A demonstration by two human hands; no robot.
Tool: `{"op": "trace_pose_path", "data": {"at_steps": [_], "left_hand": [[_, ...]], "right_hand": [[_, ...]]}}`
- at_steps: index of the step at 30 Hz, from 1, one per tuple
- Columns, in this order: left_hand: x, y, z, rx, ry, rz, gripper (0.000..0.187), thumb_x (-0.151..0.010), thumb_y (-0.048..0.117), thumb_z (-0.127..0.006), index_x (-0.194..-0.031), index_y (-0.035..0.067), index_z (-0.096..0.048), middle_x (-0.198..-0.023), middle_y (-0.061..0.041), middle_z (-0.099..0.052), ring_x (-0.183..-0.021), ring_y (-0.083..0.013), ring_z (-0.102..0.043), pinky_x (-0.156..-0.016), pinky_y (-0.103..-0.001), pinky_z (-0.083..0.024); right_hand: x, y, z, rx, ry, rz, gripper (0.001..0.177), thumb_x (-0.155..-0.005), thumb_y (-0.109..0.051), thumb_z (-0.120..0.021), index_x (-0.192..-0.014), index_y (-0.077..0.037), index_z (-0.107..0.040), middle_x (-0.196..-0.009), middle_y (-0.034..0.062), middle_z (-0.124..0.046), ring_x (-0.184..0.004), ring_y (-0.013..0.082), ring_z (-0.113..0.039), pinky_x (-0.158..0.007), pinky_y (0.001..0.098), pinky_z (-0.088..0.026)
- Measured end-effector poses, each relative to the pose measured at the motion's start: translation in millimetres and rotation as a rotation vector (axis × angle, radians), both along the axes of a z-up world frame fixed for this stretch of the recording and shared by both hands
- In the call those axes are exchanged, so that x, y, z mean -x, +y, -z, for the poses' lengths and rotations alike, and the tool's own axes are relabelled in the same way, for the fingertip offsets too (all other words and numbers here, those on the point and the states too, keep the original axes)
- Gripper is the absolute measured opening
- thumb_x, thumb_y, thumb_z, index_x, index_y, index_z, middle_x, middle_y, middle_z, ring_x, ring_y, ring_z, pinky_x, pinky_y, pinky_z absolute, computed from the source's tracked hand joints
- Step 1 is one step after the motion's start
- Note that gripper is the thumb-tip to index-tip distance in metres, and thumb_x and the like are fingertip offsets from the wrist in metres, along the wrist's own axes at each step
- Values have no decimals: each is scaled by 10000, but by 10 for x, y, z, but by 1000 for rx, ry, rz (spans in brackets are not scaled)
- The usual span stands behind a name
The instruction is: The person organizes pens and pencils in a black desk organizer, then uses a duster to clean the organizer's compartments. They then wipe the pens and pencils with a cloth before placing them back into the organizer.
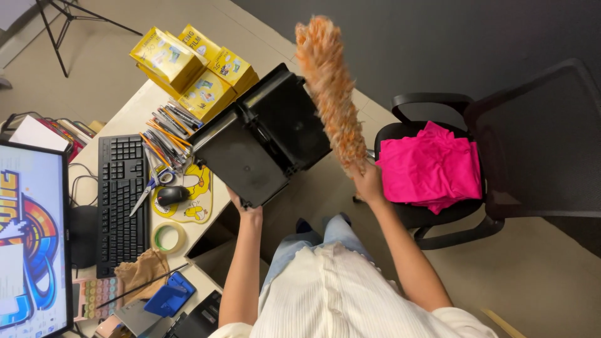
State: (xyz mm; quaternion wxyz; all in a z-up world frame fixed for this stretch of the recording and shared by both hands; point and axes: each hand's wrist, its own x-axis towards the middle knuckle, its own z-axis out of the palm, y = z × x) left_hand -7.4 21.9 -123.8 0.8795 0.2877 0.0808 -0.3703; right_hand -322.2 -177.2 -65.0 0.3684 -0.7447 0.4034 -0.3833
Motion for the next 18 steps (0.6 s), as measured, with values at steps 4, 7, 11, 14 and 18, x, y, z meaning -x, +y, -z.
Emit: {"op": "trace_pose_path", "data": {"at_steps": [4, 7, 11, 14, 18], "left_hand": [[73, 78, -95, -43, 13, 8, 509, -1000, 449, -537, -1389, 123, -583, -1391, -45, -610, -1259, -250, -585, -1062, -400, -509], [163, 116, 97, -7, -56, 83, 440, -1081, 398, -516, -1377, 84, -599, -1354, -89, -613, -1209, -276, -587, -1003, -425, -506], [303, 17, 127, -44, -122, 153, 406, -1134, 359, -530, -1396, 56, -596, -1358, -114, -601, -1201, -284, -579, -994, -433, -498], [485, -78, 133, -55, -133, 196, 431, -1104, 352, -538, -1415, 57, -582, -1375, -118, -594, -1219, -291, -576, -1017, -439, -497], [713, -269, 142, -72, -155, 274, 477, -1060, 341, -550, -1444, 58, -560, -1399, -125, -584, -1245, -300, -573, -1052, -449, -496]], "right_hand": [[249, -278, -276, -249, -16, -40, 374, -1003, -361, -630, -1049, 3, -703, -678, 95, -642, -575, 171, -603, -529, 362, -455], [406, -540, 216, -500, 106, 11, 486, -1055, -431, -637, -964, 46, -640, -629, 70, -540, -572, 135, -516, -533, 377, -440], [529, -896, 1296, -773, -50, -2, 639, -1139, -454, -666, -1131, 116, -376, -942, 83, -370, -850, 176, -414, -734, 397, -404], [471, -856, 708, -814, -235, -83, 543, -1030, -342, -707, -1335, -1, -415, -1215, 37, -479, -1087, 157, -483, -907, 347, -426], [383, -727, -328, -655, -416, -264, 517, -897, -155, -774, -1360, -27, -580, -1289, 68, -666, -1167, 197, -639, -1009, 321, -500]]}}
